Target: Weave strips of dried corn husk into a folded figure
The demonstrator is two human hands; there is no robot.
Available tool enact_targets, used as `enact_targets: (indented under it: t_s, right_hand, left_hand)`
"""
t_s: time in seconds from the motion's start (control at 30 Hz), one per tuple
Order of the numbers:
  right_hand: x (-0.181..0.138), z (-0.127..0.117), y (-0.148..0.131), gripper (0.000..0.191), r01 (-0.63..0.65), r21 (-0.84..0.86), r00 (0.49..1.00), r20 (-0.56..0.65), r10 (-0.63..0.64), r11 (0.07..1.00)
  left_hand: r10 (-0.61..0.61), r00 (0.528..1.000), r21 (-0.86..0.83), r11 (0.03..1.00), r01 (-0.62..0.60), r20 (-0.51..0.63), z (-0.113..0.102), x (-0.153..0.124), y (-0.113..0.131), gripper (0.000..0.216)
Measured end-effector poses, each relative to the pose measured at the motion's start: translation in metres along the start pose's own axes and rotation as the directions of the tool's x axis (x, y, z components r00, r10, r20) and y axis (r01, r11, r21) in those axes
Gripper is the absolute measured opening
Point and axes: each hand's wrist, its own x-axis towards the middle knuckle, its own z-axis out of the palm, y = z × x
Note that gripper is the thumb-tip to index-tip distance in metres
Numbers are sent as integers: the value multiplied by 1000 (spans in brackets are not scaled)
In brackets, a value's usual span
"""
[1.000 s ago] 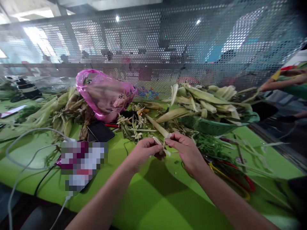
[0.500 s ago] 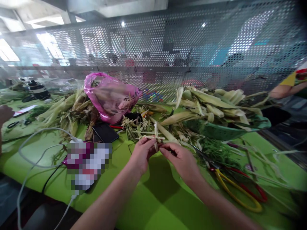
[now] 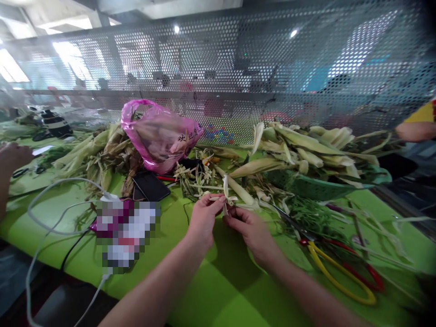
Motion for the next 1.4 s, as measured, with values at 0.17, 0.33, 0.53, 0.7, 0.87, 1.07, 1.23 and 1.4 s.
enact_targets:
  t_s: [0.17, 0.33, 0.53, 0.7, 0.87, 1.07, 1.23, 1.4]
  right_hand:
    - [-4, 8, 5, 26, -54, 12, 998, 22, 54, 998]
    - [-10, 2, -6, 28, 74, -246, 996, 67, -59, 967]
    - [-14, -17, -31, 21, 234, -564, 929, -112, -354, 792]
    - [-7, -24, -29, 19, 251, -530, 923, -121, -365, 810]
    - [-2, -29, -26, 21, 198, -446, 953, -121, -278, 873]
    - [-2, -28, -31, 28, 194, -428, 956, -119, -268, 883]
    - [-1, -28, -28, 27, 182, -388, 960, -130, -249, 904]
    - [3, -28, -23, 29, 140, -286, 980, -99, -174, 948]
  left_hand:
    - [56, 998, 42, 998, -57, 12, -2, 2, 2, 21]
    - [97, 991, 154, 982, -111, 92, -8, 8, 9, 21]
    - [40, 990, 267, 961, -76, 138, -6, 6, 12, 25]
    - [-3, 969, 298, 952, -73, 247, -5, 3, 9, 30]
    - [-37, 964, 273, 961, -38, 265, -6, 2, 9, 27]
    - [-78, 953, 296, 955, -12, 292, -6, -1, 12, 21]
    - [-82, 958, 281, 960, 1, 275, -4, -2, 12, 16]
    - [-10, 963, 223, 973, -52, 268, -4, 2, 7, 17]
